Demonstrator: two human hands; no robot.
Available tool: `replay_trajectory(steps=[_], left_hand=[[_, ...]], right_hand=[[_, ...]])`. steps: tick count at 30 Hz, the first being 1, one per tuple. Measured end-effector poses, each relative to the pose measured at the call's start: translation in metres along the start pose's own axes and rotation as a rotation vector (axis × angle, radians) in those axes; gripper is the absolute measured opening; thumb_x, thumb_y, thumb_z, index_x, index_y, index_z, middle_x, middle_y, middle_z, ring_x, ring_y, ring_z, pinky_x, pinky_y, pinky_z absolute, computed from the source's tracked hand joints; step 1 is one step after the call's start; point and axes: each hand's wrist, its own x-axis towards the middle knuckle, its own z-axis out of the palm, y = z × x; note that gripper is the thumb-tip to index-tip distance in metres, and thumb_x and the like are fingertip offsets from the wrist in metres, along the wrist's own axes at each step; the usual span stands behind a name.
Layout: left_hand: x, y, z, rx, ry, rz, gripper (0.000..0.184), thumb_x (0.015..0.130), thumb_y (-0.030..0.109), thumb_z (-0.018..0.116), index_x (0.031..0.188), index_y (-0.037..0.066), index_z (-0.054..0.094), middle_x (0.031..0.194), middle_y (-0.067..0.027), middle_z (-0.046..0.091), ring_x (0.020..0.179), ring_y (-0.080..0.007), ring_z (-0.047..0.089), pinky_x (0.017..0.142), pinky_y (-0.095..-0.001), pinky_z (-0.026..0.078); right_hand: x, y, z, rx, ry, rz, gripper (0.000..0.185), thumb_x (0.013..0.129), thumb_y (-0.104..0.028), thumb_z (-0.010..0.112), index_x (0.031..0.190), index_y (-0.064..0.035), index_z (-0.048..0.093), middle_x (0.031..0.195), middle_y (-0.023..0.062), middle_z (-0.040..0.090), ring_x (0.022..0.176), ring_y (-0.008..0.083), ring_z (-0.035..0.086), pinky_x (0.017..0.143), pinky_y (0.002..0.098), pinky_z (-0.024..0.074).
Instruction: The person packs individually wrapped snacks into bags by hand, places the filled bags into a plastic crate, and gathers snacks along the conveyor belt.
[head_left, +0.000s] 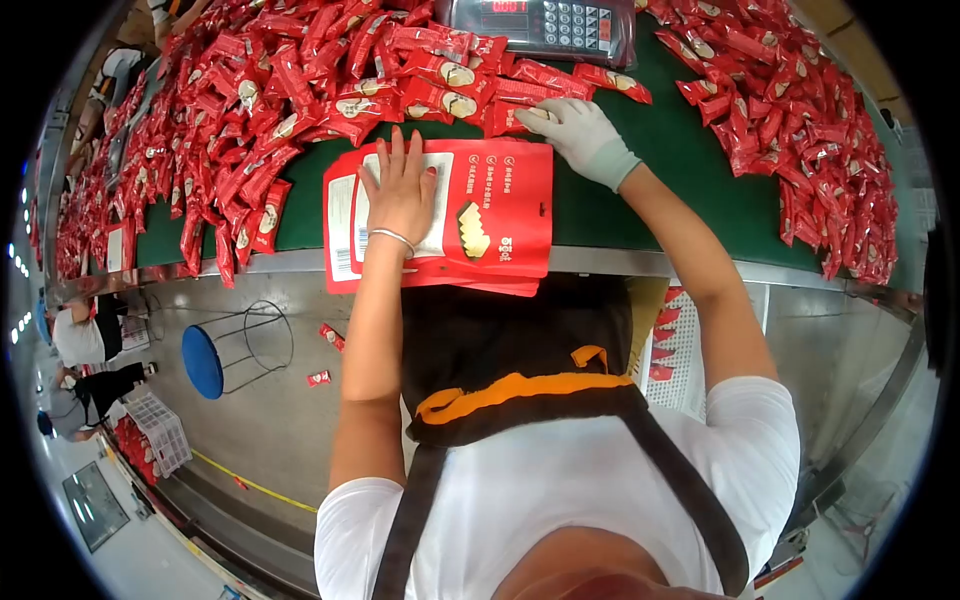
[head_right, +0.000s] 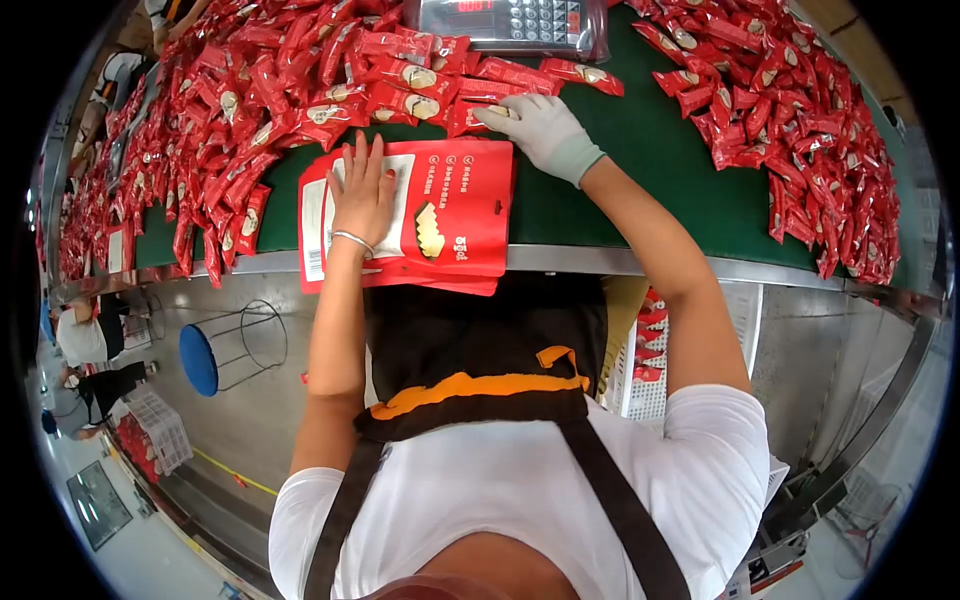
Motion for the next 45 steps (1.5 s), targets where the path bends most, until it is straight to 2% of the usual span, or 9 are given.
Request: replay_trajectory(steps=[10, 15, 17, 20, 24, 33, 38, 42, 45], left_hand=[[-0.002, -0.001, 0.001, -0.238, 0.040, -0.026, 0.056, 0.102, 0.029, 0.034, 0.152, 0.006, 0.025, 0.160, -0.0188, 0.017, 0.148, -0.0367, 0.012, 0.117, -0.0576, 0.004], [-0.002, 0.000, 0.002, -0.243, 0.054, -0.033, 0.056, 0.102, 0.029, 0.034, 0.152, 0.006, 0.026, 0.159, -0.0189, 0.019, 0.149, -0.0367, 0.011, 0.118, -0.0572, 0.004], [-0.002, 0.000, 0.001, -0.246, 0.060, -0.038, 0.056, 0.101, 0.029, 0.034, 0.152, 0.006, 0.026, 0.159, -0.0189, 0.019, 0.148, -0.0367, 0.012, 0.118, -0.0574, 0.004], [-0.004, 0.001, 0.001, -0.227, 0.070, -0.033, 0.056, 0.101, 0.029, 0.035, 0.152, 0.006, 0.026, 0.159, -0.0187, 0.019, 0.148, -0.0367, 0.012, 0.117, -0.0581, 0.004], [-0.005, 0.002, 0.003, -0.157, 0.087, 0.009, 0.057, 0.101, 0.030, 0.036, 0.152, 0.006, 0.026, 0.160, -0.0178, 0.018, 0.148, -0.0373, 0.013, 0.117, -0.0602, 0.005], [-0.002, 0.004, -0.007, -0.022, 0.098, 0.126, 0.060, 0.099, 0.030, 0.037, 0.152, 0.005, 0.026, 0.158, -0.0119, 0.028, 0.147, -0.0341, 0.021, 0.117, -0.0597, 0.005], [0.000, 0.001, -0.007, -0.133, -0.069, 0.076, 0.060, 0.101, 0.034, 0.029, 0.153, 0.006, 0.022, 0.158, -0.0097, 0.029, 0.148, -0.0318, 0.019, 0.119, -0.0538, 0.003], [0.000, 0.005, -0.008, -0.122, -0.101, 0.068, 0.056, 0.101, 0.033, 0.027, 0.153, 0.010, 0.026, 0.158, -0.0056, 0.028, 0.148, -0.0316, 0.018, 0.119, -0.0546, 0.001], [0.001, 0.004, -0.006, -0.089, -0.088, 0.073, 0.055, 0.102, 0.033, 0.027, 0.153, 0.013, 0.028, 0.159, -0.0033, 0.027, 0.149, -0.0303, 0.016, 0.119, -0.0549, 0.000]], right_hand=[[-0.109, -0.075, -0.095, 0.864, -0.111, 0.879, 0.064, 0.084, -0.013, 0.060, 0.143, 0.0026, 0.041, 0.139, 0.0214, 0.052, 0.127, 0.0249, 0.052, 0.107, 0.0303, 0.0370], [-0.095, -0.106, -0.118, 1.259, -0.368, 1.040, 0.061, 0.085, -0.013, 0.060, 0.141, 0.0022, 0.043, 0.124, 0.0118, 0.060, 0.108, 0.0150, 0.058, 0.086, 0.0267, 0.0495], [-0.099, -0.096, -0.103, 2.117, -0.354, 1.071, 0.062, 0.084, -0.013, 0.061, 0.142, 0.0006, 0.043, 0.121, 0.0101, 0.060, 0.103, 0.0100, 0.058, 0.079, 0.0241, 0.0505], [-0.073, -0.103, -0.105, 1.756, -0.353, 1.145, 0.065, 0.082, -0.012, 0.060, 0.143, 0.0010, 0.040, 0.121, 0.0101, 0.060, 0.104, 0.0141, 0.058, 0.084, 0.0282, 0.0505], [-0.034, -0.077, -0.036, 0.490, -0.248, 0.072, 0.047, 0.087, -0.018, 0.061, 0.131, -0.0061, 0.054, 0.131, 0.0175, 0.058, 0.116, 0.0315, 0.057, 0.095, 0.0327, 0.0466], [0.001, -0.105, 0.071, 1.160, -0.434, 0.047, 0.033, 0.090, -0.022, 0.062, 0.120, -0.0096, 0.063, 0.116, 0.0129, 0.066, 0.103, 0.0220, 0.063, 0.090, 0.0346, 0.0494], [0.003, -0.052, -0.056, 0.931, -0.613, 0.717, 0.032, 0.087, -0.019, 0.062, 0.118, -0.0098, 0.064, 0.108, 0.0139, 0.068, 0.097, 0.0196, 0.065, 0.088, 0.0355, 0.0504], [0.013, 0.011, -0.006, 0.306, 0.212, 0.351, 0.040, 0.084, -0.015, 0.064, 0.122, -0.0066, 0.060, 0.117, 0.0150, 0.063, 0.108, 0.0300, 0.060, 0.093, 0.0389, 0.0484], [0.034, 0.003, 0.023, 0.067, -0.039, 0.208, 0.048, 0.084, -0.021, 0.064, 0.131, -0.0162, 0.055, 0.115, 0.0133, 0.061, 0.111, 0.0329, 0.056, 0.094, 0.0435, 0.0457]])
